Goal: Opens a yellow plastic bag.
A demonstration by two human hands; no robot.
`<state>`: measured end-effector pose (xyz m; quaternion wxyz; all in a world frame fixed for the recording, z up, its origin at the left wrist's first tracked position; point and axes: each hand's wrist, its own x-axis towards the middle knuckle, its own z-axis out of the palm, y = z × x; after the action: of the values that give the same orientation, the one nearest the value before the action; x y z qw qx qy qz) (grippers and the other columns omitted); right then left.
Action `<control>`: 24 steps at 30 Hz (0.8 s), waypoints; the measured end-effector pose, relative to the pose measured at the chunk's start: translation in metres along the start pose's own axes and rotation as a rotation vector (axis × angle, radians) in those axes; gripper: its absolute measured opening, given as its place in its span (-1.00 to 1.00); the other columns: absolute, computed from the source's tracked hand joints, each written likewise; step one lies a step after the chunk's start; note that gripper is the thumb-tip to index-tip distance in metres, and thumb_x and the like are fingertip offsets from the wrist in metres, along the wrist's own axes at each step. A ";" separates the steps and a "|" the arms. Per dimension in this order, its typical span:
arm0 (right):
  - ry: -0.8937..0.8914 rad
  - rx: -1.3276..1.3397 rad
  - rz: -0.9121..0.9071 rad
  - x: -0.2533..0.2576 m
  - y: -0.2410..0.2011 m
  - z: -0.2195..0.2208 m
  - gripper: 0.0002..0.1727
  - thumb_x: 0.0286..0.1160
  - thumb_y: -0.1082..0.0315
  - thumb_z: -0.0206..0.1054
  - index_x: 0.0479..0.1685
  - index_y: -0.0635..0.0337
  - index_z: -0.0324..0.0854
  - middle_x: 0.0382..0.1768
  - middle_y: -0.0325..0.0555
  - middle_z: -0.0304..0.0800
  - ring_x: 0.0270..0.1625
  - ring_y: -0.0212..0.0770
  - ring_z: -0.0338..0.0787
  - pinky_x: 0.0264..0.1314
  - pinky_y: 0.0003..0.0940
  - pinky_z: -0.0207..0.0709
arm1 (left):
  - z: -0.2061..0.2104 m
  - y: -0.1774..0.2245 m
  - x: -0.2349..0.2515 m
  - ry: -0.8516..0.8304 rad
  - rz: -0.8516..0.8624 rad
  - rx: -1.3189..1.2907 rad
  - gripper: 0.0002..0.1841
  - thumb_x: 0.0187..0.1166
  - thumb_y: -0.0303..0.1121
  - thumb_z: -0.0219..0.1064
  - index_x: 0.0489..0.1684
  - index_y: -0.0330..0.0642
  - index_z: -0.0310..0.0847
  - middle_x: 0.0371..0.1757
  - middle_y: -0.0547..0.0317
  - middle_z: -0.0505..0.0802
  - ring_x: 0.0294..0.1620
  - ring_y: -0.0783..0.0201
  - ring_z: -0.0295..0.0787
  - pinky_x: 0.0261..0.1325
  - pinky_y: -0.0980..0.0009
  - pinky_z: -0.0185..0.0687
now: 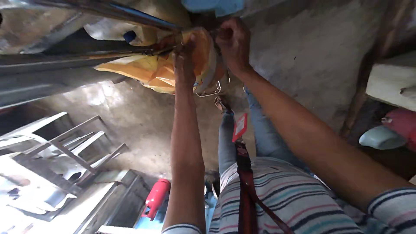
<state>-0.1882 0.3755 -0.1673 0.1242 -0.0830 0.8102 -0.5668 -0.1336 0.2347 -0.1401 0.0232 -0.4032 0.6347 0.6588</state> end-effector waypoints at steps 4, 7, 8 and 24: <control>-0.045 0.080 0.103 -0.011 0.004 -0.007 -0.75 0.63 0.43 0.26 0.08 0.44 0.69 -0.06 0.10 0.83 -0.07 -0.27 0.83 0.07 -0.43 0.71 | -0.005 0.000 0.003 -0.047 -0.006 0.021 -0.74 0.76 -0.25 0.24 0.17 -0.26 0.60 -0.02 0.18 0.81 0.02 0.37 0.78 0.19 0.32 0.73; 0.054 0.170 0.040 -0.009 -0.008 0.008 -0.77 0.64 0.45 0.27 0.04 0.43 0.75 -0.07 0.10 0.84 -0.08 -0.28 0.83 0.04 -0.45 0.71 | -0.005 -0.001 0.006 -0.068 0.009 -0.002 -0.76 0.73 -0.29 0.27 0.14 -0.27 0.60 -0.04 0.16 0.82 0.03 0.35 0.78 0.20 0.29 0.73; 0.092 0.160 -0.005 -0.007 -0.011 0.014 -0.77 0.61 0.46 0.29 0.02 0.42 0.79 -0.06 0.13 0.82 -0.07 -0.26 0.81 0.04 -0.47 0.70 | -0.005 -0.002 0.007 -0.078 0.013 -0.017 -0.77 0.73 -0.30 0.27 0.13 -0.27 0.60 -0.05 0.16 0.82 0.02 0.34 0.79 0.19 0.29 0.74; 0.126 0.550 0.426 -0.021 -0.026 0.011 -0.86 0.49 0.51 0.41 -0.06 0.34 0.78 -0.21 -0.14 0.87 -0.10 -0.36 0.82 0.06 -0.39 0.72 | 0.030 -0.053 -0.041 0.108 0.887 0.725 -0.72 0.56 -0.39 0.37 0.14 -0.26 0.85 0.32 -0.20 0.82 0.37 -0.14 0.71 0.46 0.08 0.51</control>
<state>-0.1649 0.3626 -0.1445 0.2072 0.1596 0.6326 -0.7290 -0.0918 0.2902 -0.1639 -0.1509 -0.0978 0.9287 0.3242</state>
